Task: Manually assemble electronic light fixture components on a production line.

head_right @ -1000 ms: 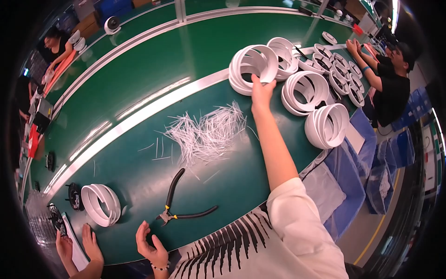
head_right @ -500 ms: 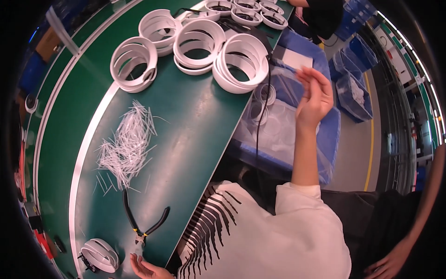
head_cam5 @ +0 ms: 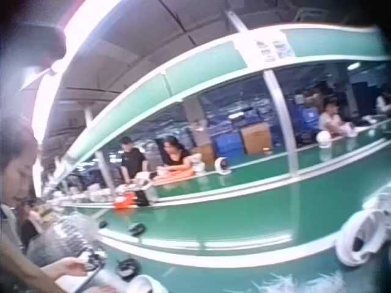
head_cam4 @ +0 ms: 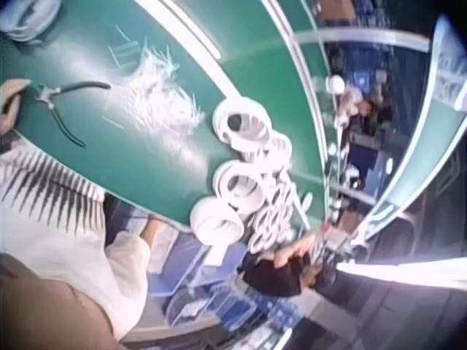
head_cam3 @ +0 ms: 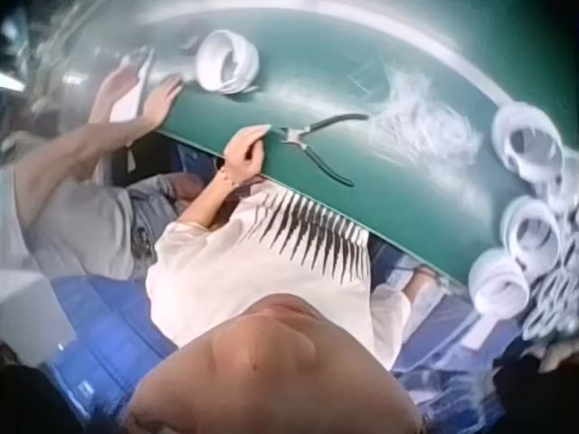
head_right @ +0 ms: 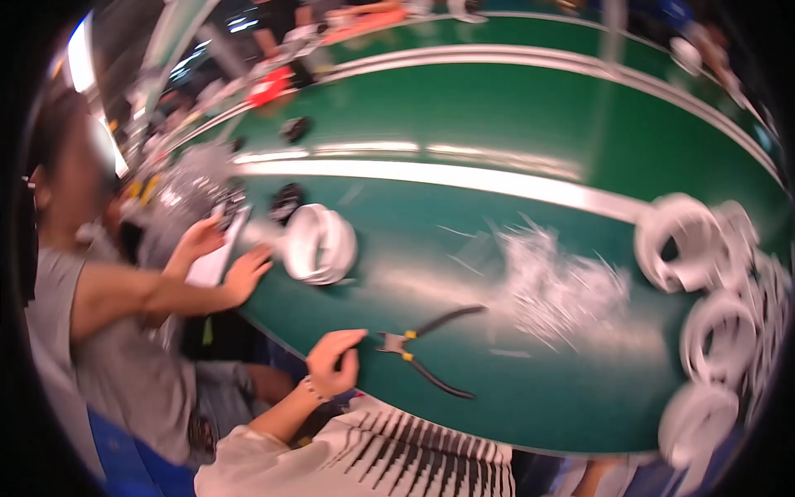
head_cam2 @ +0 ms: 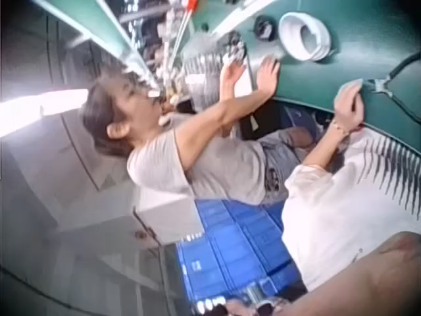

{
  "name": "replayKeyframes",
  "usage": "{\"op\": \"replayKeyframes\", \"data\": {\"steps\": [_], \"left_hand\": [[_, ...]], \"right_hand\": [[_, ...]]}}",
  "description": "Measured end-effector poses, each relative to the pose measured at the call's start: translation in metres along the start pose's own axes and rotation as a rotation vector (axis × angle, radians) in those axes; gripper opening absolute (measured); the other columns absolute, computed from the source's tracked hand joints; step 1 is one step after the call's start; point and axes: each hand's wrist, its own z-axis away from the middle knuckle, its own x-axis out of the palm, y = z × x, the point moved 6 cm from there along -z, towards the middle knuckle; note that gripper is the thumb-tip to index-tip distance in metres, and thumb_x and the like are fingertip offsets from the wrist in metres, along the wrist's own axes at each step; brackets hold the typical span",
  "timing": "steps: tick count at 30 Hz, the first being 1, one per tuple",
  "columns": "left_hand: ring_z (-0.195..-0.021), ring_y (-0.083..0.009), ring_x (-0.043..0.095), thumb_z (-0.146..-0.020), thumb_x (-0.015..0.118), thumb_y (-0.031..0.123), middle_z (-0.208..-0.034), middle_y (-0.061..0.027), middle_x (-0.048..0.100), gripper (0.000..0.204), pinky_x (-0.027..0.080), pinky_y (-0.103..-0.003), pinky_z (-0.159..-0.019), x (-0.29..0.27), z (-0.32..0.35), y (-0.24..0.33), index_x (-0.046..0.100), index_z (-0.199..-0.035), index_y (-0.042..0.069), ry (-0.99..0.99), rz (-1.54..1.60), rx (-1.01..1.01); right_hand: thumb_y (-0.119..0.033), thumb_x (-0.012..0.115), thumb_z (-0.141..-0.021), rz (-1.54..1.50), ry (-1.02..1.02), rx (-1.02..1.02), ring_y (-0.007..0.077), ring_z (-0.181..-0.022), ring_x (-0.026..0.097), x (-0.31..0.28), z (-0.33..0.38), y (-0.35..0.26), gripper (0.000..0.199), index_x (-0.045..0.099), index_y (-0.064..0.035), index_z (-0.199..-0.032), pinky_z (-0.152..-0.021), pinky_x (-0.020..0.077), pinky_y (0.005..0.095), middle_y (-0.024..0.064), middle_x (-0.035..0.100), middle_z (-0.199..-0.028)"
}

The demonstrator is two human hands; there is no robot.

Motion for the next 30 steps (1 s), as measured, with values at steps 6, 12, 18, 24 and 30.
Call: {"op": "replayKeyframes", "data": {"steps": [6,12,18,24,30], "left_hand": [[-0.079,-0.0285,0.059,-0.062,0.048,-0.014,-0.091,-0.016,0.059,0.032,0.047,-0.032,-0.07,-0.013,0.008,0.017,0.055,-0.092,-0.004,0.023,-0.021,-0.046],[-0.079,-0.0283,0.059,-0.062,0.047,-0.014,-0.092,-0.016,0.059,0.033,0.047,-0.031,-0.069,-0.008,0.003,0.012,0.054,-0.093,-0.004,0.012,-0.004,-0.011],[-0.078,-0.0284,0.058,-0.061,0.049,-0.013,-0.094,-0.0149,0.058,0.034,0.047,-0.032,-0.068,-0.012,0.006,0.01,0.052,-0.093,-0.003,0.009,0.035,-0.006],[-0.079,-0.0279,0.059,-0.059,0.05,-0.014,-0.093,-0.0157,0.058,0.033,0.048,-0.032,-0.068,-0.008,-0.007,0.023,0.054,-0.09,-0.003,-0.015,0.161,0.052],[-0.074,-0.0293,0.059,-0.061,0.048,-0.012,-0.086,-0.0172,0.059,0.03,0.048,-0.034,-0.067,-0.01,-0.007,0.023,0.052,-0.09,-0.003,0.011,0.205,0.046]], "right_hand": [[-0.026,0.051,-0.074,-0.221,-0.017,-0.094,0.0358,-0.096,0.049,0.02,-0.096,-0.057,0.041,0.05,-0.0009,-0.106,-0.083,0.0368,0.0413,0.0212,0.051,-0.105],[-0.029,0.051,-0.074,-0.228,-0.08,0.068,0.036,-0.092,0.05,-0.011,-0.101,-0.026,0.04,0.052,-0.0018,-0.104,-0.08,0.0382,0.042,0.0204,0.053,-0.102],[-0.033,0.05,-0.075,-0.228,-0.16,0.259,0.0361,-0.089,0.052,-0.043,-0.087,-0.019,0.04,0.054,-0.0026,-0.101,-0.076,0.0396,0.0428,0.0197,0.055,-0.099],[-0.036,0.05,-0.075,-0.143,-0.214,0.631,0.0363,-0.086,0.053,-0.103,-0.009,0.017,0.041,0.056,-0.0035,-0.098,-0.072,0.041,0.0435,0.019,0.057,-0.095],[-0.044,0.05,-0.074,0.332,0.207,1.318,0.0348,-0.082,0.055,-0.247,0.243,0.085,0.044,0.059,-0.006,-0.094,-0.068,0.0428,0.0421,0.0175,0.059,-0.09]]}}
